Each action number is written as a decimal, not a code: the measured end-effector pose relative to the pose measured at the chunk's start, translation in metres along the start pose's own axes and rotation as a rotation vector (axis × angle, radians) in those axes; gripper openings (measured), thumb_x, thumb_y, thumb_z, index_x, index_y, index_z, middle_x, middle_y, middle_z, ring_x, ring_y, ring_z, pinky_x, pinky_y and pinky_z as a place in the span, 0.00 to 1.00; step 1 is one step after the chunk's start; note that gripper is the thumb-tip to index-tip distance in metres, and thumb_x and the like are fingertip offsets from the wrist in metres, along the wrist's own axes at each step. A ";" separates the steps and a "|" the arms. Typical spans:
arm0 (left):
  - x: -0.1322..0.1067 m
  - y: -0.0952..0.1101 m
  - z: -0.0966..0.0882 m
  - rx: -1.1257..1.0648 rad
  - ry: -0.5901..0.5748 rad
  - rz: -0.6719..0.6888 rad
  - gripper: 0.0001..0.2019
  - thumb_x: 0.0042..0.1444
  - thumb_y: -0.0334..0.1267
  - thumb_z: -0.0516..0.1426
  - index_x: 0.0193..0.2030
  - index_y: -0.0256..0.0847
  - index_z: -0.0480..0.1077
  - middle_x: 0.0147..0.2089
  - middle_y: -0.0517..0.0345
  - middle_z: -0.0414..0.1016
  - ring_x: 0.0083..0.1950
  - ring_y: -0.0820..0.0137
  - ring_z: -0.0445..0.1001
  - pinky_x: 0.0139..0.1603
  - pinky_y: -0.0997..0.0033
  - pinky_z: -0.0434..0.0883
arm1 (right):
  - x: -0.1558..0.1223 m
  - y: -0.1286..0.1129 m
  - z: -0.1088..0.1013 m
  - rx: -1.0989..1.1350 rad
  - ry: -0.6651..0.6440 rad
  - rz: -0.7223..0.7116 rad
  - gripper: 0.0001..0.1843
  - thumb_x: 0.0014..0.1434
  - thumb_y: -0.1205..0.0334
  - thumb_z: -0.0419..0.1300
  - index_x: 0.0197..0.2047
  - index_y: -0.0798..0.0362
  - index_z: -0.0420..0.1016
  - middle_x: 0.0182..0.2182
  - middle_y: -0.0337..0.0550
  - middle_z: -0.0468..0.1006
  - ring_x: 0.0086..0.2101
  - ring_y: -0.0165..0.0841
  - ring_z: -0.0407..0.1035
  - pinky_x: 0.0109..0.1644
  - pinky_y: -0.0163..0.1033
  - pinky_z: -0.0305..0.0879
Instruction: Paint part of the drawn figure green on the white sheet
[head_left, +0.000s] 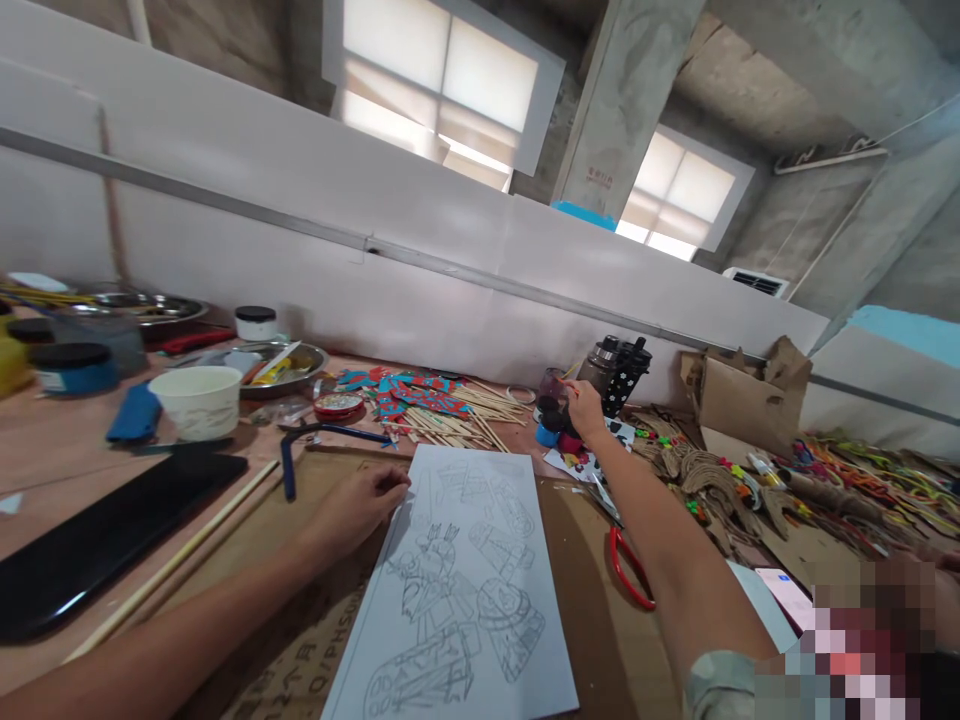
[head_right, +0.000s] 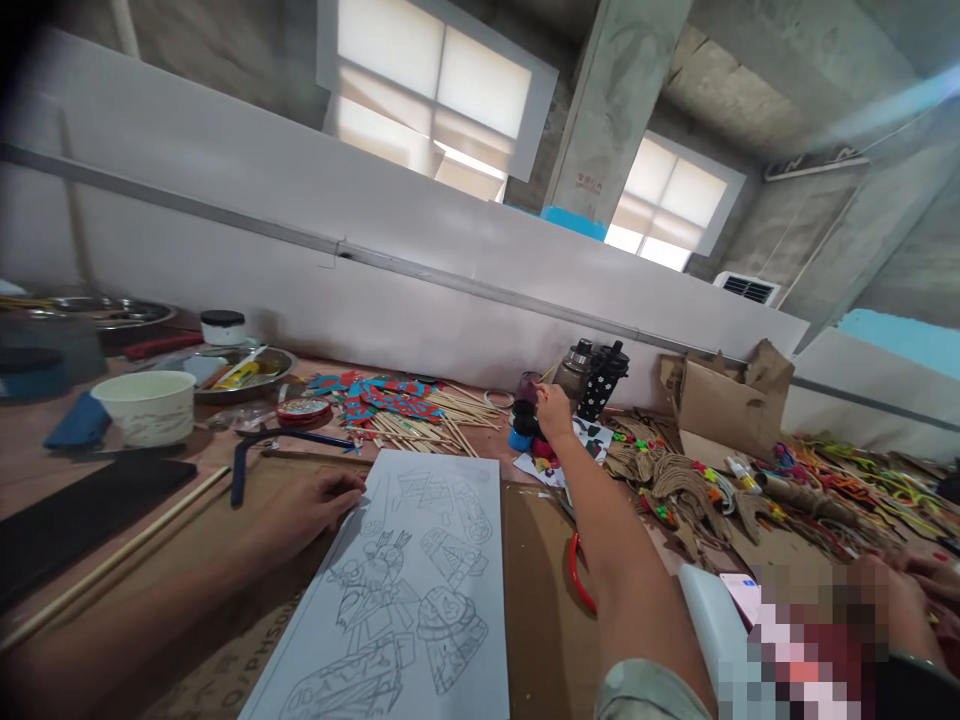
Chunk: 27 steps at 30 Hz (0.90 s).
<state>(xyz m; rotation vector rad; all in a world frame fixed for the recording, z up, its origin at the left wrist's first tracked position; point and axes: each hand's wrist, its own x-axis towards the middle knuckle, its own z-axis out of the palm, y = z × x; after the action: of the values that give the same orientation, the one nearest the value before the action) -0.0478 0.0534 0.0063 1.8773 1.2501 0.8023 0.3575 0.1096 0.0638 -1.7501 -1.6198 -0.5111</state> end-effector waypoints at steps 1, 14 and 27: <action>0.000 0.000 0.000 -0.004 0.002 -0.001 0.14 0.46 0.49 0.54 0.33 0.43 0.74 0.32 0.54 0.81 0.26 0.63 0.73 0.26 0.68 0.67 | -0.002 0.000 0.001 0.006 0.002 -0.009 0.18 0.67 0.65 0.48 0.48 0.55 0.79 0.43 0.52 0.81 0.45 0.39 0.74 0.52 0.43 0.69; -0.005 0.007 0.000 0.022 -0.012 -0.027 0.15 0.48 0.47 0.53 0.35 0.40 0.74 0.27 0.56 0.77 0.25 0.64 0.71 0.29 0.67 0.65 | -0.021 0.005 0.011 0.087 0.017 -0.035 0.21 0.68 0.66 0.45 0.55 0.56 0.76 0.49 0.56 0.76 0.50 0.42 0.68 0.60 0.48 0.64; -0.005 0.005 0.001 -0.022 0.008 0.009 0.14 0.47 0.47 0.54 0.33 0.40 0.74 0.29 0.54 0.79 0.26 0.64 0.73 0.29 0.67 0.67 | -0.033 -0.001 0.017 0.088 0.042 -0.041 0.23 0.68 0.67 0.43 0.58 0.55 0.74 0.48 0.56 0.76 0.50 0.43 0.68 0.59 0.50 0.65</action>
<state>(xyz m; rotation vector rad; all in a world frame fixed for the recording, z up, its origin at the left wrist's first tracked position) -0.0463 0.0471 0.0090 1.8646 1.2339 0.8260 0.3489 0.0978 0.0293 -1.6341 -1.6276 -0.4850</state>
